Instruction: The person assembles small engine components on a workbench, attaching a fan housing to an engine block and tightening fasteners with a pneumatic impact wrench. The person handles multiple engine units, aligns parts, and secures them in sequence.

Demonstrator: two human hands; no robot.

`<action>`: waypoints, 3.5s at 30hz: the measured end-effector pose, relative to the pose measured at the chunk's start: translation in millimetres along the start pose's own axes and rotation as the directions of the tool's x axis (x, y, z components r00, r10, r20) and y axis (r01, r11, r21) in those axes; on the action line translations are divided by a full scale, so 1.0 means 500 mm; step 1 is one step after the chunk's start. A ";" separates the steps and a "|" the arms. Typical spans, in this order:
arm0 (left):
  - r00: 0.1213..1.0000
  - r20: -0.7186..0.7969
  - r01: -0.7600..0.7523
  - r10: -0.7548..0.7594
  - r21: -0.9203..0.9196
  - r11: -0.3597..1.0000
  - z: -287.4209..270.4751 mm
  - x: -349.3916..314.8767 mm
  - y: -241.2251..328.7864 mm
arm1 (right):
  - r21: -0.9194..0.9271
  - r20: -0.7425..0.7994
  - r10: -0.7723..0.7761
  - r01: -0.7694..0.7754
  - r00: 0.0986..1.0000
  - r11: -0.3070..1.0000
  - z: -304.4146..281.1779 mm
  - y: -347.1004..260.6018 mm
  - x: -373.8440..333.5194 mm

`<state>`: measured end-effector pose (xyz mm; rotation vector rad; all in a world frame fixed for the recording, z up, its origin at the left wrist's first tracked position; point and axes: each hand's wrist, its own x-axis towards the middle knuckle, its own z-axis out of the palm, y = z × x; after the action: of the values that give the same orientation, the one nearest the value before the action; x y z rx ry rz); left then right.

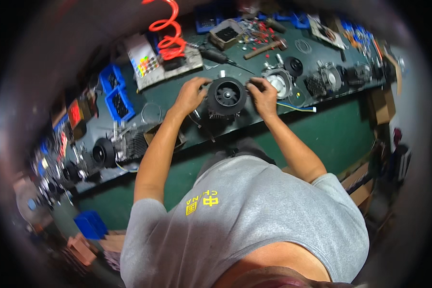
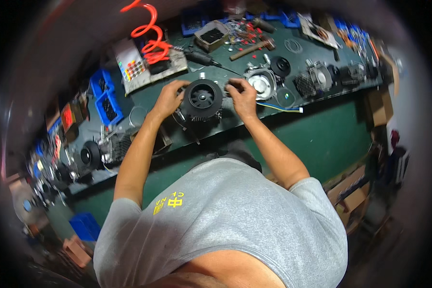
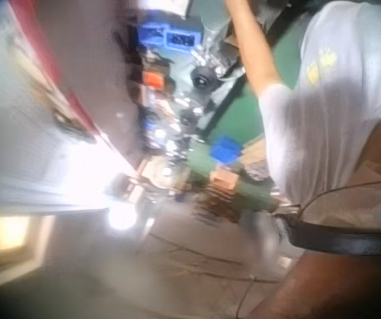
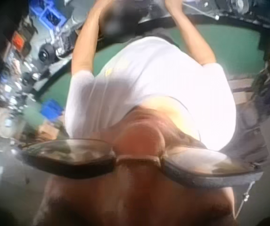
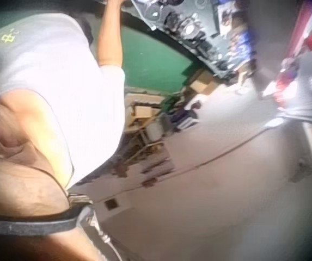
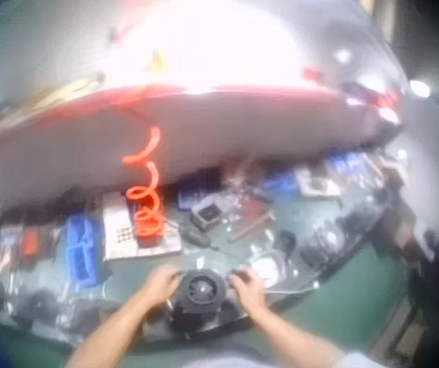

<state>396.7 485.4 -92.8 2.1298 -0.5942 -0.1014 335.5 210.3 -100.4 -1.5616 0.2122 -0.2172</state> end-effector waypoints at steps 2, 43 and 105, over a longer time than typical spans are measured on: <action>0.997 0.075 -0.020 0.021 -0.014 1.000 0.005 0.002 0.027 | 0.090 -0.005 0.040 -0.039 0.999 0.995 0.003 -0.001 0.002; 0.995 0.100 -0.017 0.014 0.028 0.999 0.024 0.001 0.035 | -0.370 0.480 -0.331 0.529 0.812 0.764 -0.026 -0.018 0.053; 0.682 0.184 0.672 -0.708 -0.539 0.507 0.025 0.241 -0.081 | 0.069 0.315 0.164 -0.195 0.935 0.978 0.010 0.054 -0.054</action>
<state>514.4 441.5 -114.6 1.6236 0.3649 -0.5914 310.7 222.5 -127.3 -1.4450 0.0962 0.1588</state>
